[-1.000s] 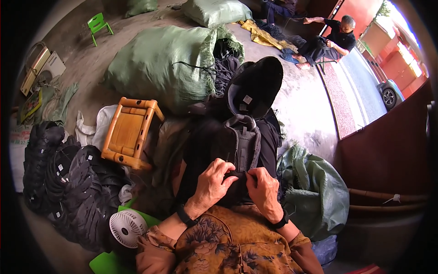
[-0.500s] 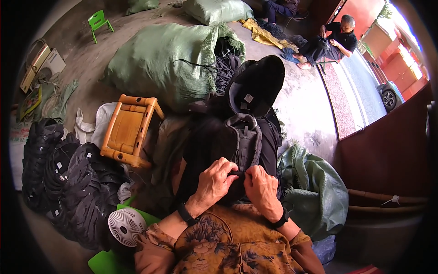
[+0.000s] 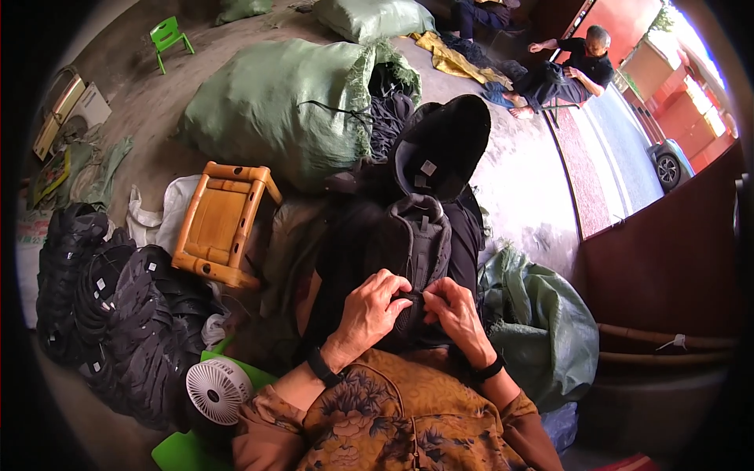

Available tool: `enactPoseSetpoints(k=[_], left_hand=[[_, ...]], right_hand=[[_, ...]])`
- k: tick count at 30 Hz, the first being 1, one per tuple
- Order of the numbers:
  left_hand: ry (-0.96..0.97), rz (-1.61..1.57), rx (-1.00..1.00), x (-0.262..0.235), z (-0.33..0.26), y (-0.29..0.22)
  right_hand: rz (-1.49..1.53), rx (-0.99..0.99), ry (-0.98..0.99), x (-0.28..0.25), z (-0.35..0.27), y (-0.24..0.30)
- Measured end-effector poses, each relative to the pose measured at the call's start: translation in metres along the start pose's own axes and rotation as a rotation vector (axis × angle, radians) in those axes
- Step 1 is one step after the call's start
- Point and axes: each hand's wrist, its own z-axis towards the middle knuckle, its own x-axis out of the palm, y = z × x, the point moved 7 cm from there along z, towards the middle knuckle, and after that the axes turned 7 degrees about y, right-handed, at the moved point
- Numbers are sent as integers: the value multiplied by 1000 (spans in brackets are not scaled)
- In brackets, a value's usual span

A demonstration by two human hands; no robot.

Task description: Lacing shoelaces on a pair of black athletic shoes.

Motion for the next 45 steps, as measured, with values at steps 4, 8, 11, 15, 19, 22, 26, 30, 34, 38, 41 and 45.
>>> enactPoseSetpoints(k=[4,8,11,15,19,22,26,30,34,38,41,45], left_hand=[[57,-90,-55,5,3,6],[88,-123,-83,8,4,10],[81,-138,-60,10,5,12],[105,-157,-57,10,7,14],[102,-158,-77,10,4,12],[71,-129,-49,10,5,9],[86,-102,-63,13,7,16],[73,-79,-53,14,8,15],[66,-50,-26,7,4,12],[-311,99,-56,-90,-16,39],[-721,-35,-352,-187,-84,118],[-840,-1250,-315,-220,-132,190]], right_hand=[[71,57,88,2,6,0],[137,112,176,3,11,1],[145,77,138,3,15,-1],[-13,9,44,5,17,-2],[-151,-84,-262,-5,0,3],[-190,-34,-207,-3,1,9],[-34,8,-42,8,8,5],[-11,62,69,1,7,8],[-7,-18,181,-13,-1,7],[516,-8,84,-93,-36,-12],[1201,-189,-56,-169,-68,-39],[1425,-204,-327,-236,-94,-81]])
